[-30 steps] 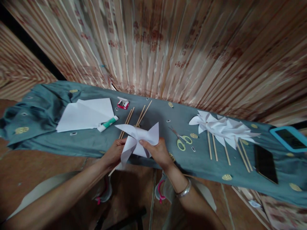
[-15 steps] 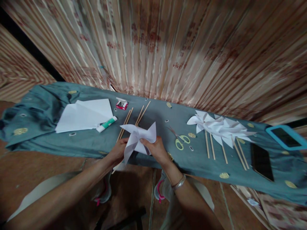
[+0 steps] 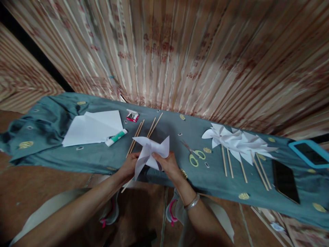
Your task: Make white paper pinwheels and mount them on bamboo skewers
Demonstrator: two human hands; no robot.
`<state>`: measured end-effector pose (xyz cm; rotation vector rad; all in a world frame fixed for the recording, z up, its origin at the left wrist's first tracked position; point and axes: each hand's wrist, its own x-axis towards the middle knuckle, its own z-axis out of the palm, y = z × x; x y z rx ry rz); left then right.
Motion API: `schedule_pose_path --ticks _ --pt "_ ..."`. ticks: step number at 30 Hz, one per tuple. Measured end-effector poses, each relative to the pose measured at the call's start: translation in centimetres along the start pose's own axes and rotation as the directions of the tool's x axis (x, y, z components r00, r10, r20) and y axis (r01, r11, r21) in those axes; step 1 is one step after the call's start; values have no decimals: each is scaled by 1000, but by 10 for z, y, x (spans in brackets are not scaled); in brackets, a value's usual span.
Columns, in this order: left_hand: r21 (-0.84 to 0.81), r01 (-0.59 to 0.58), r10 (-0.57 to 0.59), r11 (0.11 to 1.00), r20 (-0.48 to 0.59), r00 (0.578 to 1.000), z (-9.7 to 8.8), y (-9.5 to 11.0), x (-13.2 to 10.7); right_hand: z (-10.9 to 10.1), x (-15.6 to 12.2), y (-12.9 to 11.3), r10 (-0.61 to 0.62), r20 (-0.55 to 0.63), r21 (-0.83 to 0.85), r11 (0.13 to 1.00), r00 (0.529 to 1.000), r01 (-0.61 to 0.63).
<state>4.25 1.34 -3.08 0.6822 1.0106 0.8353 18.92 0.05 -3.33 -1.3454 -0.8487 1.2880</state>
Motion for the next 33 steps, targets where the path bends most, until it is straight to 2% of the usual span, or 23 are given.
schedule_pose_path --ticks 15,24,33 --pt "23 -14 14 1000 -2 1000 1 0 -1 2 2 -2 50 -31 36 998 998 -49" --pt "46 -19 17 999 58 998 5 3 1 -7 4 -4 7 -10 26 1000 1000 -7" --pt "187 -45 25 981 106 994 0 1 5 -6 2 -9 62 -7 59 996 998 -61"
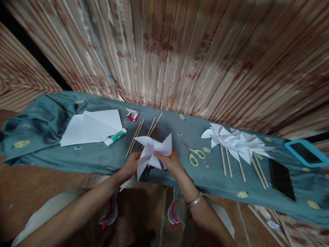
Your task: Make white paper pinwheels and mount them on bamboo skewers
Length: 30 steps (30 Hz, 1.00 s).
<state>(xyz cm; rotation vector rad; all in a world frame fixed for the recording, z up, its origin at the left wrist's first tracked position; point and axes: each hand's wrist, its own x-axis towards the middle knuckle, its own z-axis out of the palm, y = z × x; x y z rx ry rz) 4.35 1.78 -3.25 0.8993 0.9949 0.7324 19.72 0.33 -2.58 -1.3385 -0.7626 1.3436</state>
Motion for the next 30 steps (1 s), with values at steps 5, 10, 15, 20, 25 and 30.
schedule_pose_path --ticks 5,10,15,20,25,30 --pt "83 -25 22 996 33 999 4 2 -4 -3 -2 1 29 3 -7 1000 1000 -29" --pt "133 -94 93 987 15 996 6 -1 -4 -7 0 9 32 8 -15 999 999 -31" --pt "178 -162 155 971 55 986 5 -4 -1 -10 0 14 47 -14 -20 999 999 -47" --pt "203 -158 150 966 58 987 4 -3 -1 -8 0 7 78 -18 -31 996 997 -78" --pt "213 -143 138 966 39 990 4 -3 -2 -7 -2 4 79 9 -30 996 997 -78" --pt "222 -149 147 964 28 989 4 -2 -3 -7 -1 6 80 0 -35 996 997 -80"
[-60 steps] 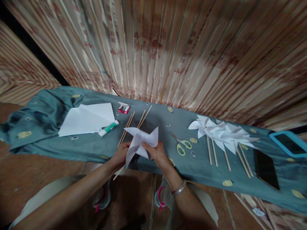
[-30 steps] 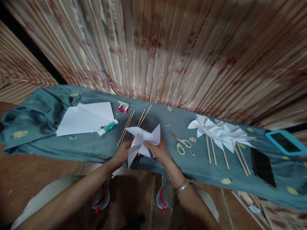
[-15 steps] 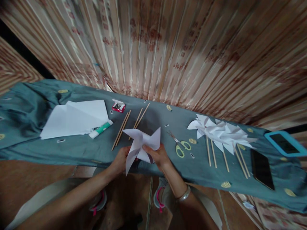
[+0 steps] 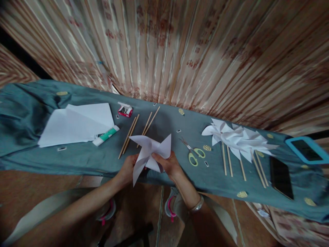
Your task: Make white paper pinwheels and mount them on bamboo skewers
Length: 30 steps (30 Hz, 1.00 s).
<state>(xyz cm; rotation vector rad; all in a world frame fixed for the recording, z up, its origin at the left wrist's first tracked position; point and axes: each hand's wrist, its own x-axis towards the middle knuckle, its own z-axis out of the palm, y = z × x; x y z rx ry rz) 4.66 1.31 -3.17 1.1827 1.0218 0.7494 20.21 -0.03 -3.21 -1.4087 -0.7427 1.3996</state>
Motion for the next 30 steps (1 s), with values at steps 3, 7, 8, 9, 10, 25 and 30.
schedule_pose_path --ticks 3,7,8,9,10,25,30 --pt "14 -5 5 1000 1 1000 0 0 0 0 1 2 13 -17 -8 1000 1000 -14" --pt "40 -30 30 999 -11 999 1 0 0 1 0 2 -3 -21 -8 1000 1000 3" --pt "47 -36 37 998 -12 999 1 1 0 1 0 3 -5 -21 -6 1000 1000 4" --pt "56 -42 43 998 -12 999 2 2 0 1 0 3 -4 -22 -5 1000 1000 4" --pt "67 -46 47 997 -13 999 2 3 0 0 1 4 -6 -21 -3 1000 1000 6" --pt "127 -113 114 985 6 994 1 7 0 1 1 -2 18 -14 -13 1000 1000 -19" --pt "164 -82 76 983 45 996 -1 8 1 -1 2 -1 18 16 -5 1000 1000 -18"
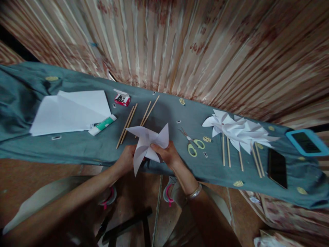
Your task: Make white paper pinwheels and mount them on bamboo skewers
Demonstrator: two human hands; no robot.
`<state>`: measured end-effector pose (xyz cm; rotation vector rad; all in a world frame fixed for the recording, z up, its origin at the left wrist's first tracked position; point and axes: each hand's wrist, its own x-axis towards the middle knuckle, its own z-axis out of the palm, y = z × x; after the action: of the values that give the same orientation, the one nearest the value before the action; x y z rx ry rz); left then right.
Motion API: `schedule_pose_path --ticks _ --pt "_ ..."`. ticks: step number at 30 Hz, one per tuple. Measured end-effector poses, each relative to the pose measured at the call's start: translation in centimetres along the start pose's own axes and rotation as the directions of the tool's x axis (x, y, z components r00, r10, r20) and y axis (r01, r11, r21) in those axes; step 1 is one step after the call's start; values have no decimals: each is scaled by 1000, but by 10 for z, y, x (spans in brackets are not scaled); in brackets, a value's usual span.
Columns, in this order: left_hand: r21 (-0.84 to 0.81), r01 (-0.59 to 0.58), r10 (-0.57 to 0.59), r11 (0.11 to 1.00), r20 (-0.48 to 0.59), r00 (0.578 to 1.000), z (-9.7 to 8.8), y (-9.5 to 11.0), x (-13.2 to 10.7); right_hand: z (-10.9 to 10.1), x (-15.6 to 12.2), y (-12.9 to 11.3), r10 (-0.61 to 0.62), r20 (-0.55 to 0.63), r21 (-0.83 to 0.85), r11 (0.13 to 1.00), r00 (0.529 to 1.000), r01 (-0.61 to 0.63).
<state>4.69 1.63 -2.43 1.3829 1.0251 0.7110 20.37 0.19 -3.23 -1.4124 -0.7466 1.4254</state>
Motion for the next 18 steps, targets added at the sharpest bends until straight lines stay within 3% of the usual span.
schedule_pose_path --ticks 11,18 --pt "7 41 -42 999 86 995 -3 -7 -1 -6 2 -3 7 72 -53 999 997 -3" --pt "94 -50 48 994 24 999 1 -3 -1 -2 1 -2 3 43 20 1000 999 -4"
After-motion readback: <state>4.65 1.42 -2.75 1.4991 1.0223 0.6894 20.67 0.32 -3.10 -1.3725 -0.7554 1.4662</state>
